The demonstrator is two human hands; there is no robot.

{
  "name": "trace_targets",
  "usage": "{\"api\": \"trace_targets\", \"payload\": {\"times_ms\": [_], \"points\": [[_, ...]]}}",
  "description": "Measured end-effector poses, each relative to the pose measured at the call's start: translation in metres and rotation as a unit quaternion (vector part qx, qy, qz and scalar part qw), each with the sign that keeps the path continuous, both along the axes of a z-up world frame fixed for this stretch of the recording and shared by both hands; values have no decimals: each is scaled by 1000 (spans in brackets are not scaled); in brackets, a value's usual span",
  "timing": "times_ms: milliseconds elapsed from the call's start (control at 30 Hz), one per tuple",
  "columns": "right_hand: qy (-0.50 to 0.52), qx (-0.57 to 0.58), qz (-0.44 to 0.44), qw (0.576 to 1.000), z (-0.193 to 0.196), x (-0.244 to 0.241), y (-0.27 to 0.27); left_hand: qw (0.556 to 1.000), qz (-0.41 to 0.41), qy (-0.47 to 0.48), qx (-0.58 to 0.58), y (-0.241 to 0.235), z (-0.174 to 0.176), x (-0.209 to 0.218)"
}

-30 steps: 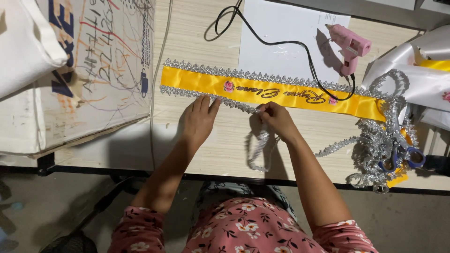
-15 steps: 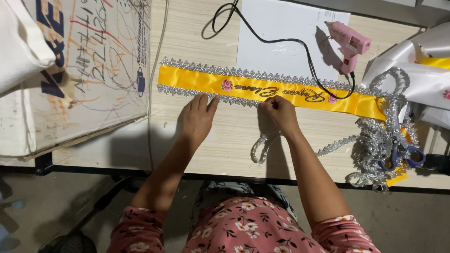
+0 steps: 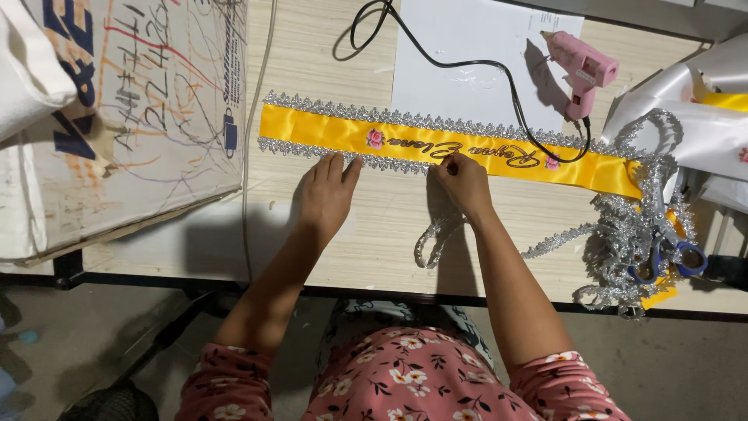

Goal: The person uses a hot glue gun to attach a silver tinsel trim along the edge of a yellow sash. They apply glue in sections and press the trim onto the fabric, smoothing it down with their fingers to secure the decoration.

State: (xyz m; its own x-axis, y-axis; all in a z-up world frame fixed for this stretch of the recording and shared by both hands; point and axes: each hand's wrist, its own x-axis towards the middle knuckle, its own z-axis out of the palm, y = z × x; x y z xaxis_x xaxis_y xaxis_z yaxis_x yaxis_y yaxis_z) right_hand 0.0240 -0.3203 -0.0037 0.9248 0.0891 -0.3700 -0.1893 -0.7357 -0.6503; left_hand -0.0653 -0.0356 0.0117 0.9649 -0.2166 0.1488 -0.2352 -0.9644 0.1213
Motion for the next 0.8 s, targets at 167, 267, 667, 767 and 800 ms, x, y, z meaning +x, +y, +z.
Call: {"api": "trace_targets", "payload": {"times_ms": [167,267,667,767,800], "points": [[17,-2,1,1000,1,3,0,1000,1,0,-3,-1,-3,0],[26,-12,7,1000,3,3,1,1000,3,0,-8,-1,-7,-1],[3,-66,28,997,16,-1,10,992,10,94,81,-22,3,5],[-44,-141,38,988,27,-9,18,990,19,103,97,-25,-3,5],[-113,-160,55,979,25,-12,17,989,20,107,100,-26,-3,5]]}}
